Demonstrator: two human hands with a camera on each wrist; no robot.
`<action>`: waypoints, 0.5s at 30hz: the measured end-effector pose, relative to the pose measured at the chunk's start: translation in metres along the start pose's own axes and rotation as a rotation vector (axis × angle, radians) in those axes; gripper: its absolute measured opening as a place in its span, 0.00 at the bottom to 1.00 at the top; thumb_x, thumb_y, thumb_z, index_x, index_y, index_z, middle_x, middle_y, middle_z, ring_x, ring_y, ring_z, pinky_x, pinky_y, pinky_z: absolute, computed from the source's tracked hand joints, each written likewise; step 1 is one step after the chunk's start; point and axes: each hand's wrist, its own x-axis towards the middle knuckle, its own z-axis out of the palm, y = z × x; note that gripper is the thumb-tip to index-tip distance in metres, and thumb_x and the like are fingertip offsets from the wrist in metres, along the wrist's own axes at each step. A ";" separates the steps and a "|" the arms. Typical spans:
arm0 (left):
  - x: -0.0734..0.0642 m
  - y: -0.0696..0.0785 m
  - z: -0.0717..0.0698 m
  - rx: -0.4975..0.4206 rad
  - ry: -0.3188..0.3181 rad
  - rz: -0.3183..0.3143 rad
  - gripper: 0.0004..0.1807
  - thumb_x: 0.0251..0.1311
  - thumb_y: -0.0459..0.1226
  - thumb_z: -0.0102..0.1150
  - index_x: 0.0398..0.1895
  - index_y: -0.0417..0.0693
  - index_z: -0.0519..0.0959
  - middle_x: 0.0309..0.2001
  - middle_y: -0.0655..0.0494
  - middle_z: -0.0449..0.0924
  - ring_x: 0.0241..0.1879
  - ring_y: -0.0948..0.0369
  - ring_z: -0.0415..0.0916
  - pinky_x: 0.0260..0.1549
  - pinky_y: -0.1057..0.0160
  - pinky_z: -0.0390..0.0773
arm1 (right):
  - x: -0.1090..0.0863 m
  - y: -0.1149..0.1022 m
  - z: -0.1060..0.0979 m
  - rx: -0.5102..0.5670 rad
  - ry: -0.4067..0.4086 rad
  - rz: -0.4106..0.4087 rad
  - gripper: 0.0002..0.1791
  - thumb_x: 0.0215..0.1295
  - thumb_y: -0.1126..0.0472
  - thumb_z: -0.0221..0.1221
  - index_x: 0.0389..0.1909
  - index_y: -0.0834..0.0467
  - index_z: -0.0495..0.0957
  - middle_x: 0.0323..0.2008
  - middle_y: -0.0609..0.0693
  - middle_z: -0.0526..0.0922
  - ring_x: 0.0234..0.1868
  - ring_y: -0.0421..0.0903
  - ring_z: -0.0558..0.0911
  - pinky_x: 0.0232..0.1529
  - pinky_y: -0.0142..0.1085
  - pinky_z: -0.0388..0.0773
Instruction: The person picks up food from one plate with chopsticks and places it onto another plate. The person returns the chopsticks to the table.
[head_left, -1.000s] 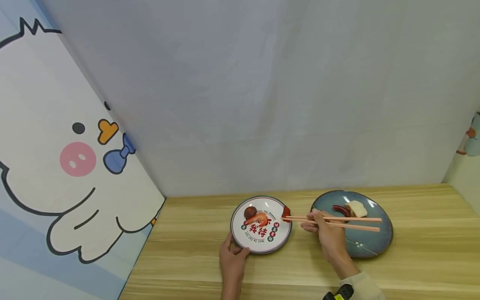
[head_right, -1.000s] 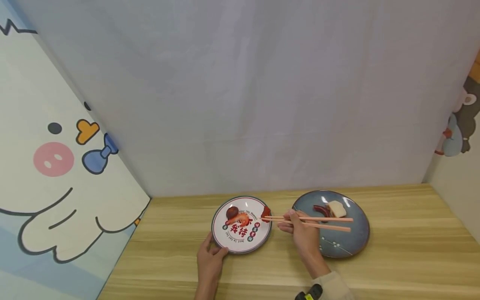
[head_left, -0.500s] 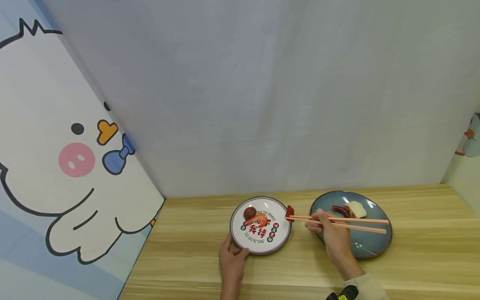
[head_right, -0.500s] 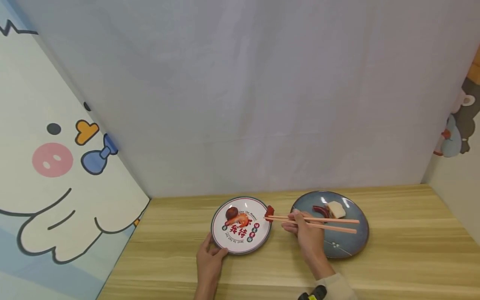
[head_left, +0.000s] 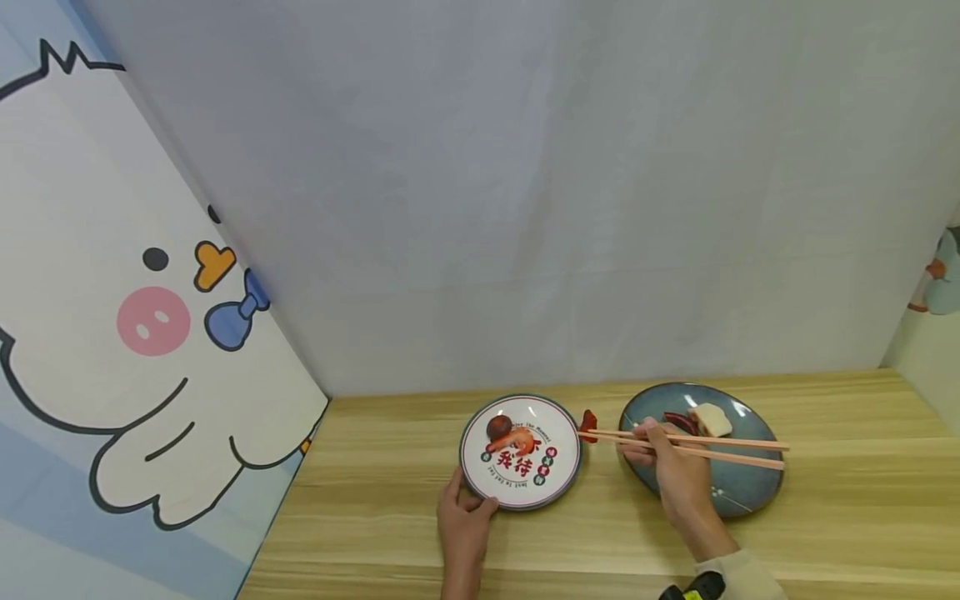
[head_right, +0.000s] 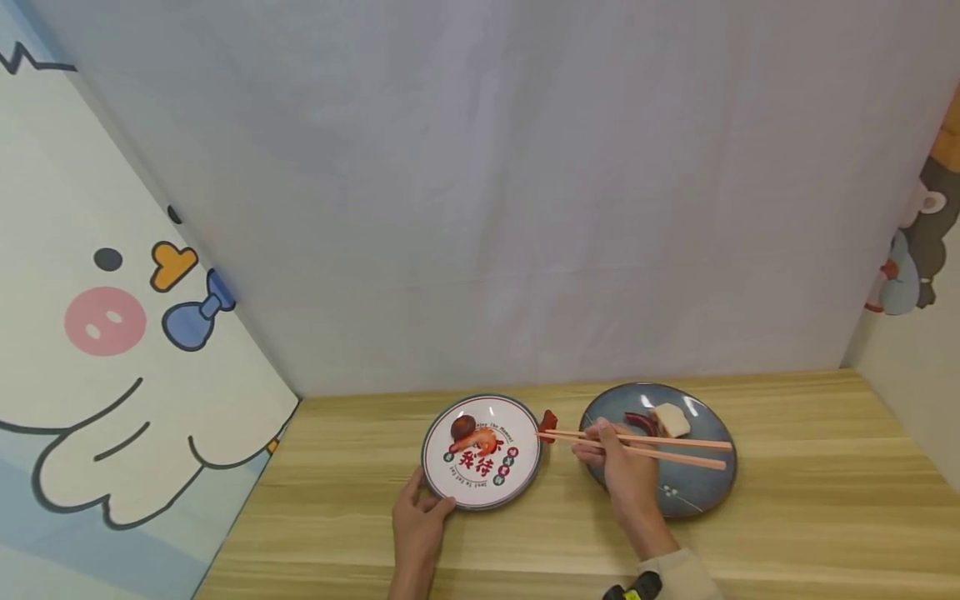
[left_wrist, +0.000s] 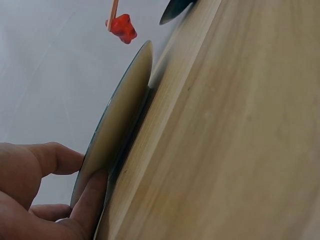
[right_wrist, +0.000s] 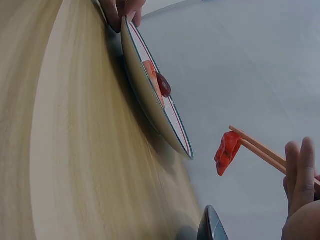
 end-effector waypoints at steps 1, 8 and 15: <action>0.000 0.000 0.000 0.004 0.002 0.000 0.46 0.50 0.17 0.67 0.77 0.30 0.65 0.65 0.34 0.69 0.38 0.57 0.75 0.28 0.71 0.78 | 0.000 0.000 -0.001 -0.005 0.002 -0.004 0.15 0.81 0.70 0.51 0.39 0.76 0.82 0.27 0.50 0.88 0.29 0.41 0.91 0.35 0.33 0.88; 0.000 -0.001 -0.001 -0.005 0.000 -0.004 0.46 0.50 0.16 0.68 0.77 0.30 0.65 0.66 0.33 0.68 0.38 0.56 0.76 0.28 0.70 0.79 | 0.001 -0.002 -0.006 -0.007 0.011 -0.010 0.15 0.81 0.68 0.51 0.37 0.70 0.83 0.26 0.50 0.88 0.27 0.39 0.90 0.33 0.32 0.87; 0.000 0.001 0.001 0.008 0.008 -0.029 0.46 0.50 0.16 0.66 0.77 0.31 0.66 0.67 0.34 0.69 0.38 0.57 0.76 0.29 0.69 0.80 | 0.002 -0.002 -0.011 0.034 0.007 -0.009 0.15 0.82 0.65 0.52 0.36 0.66 0.84 0.27 0.49 0.89 0.27 0.40 0.90 0.35 0.33 0.88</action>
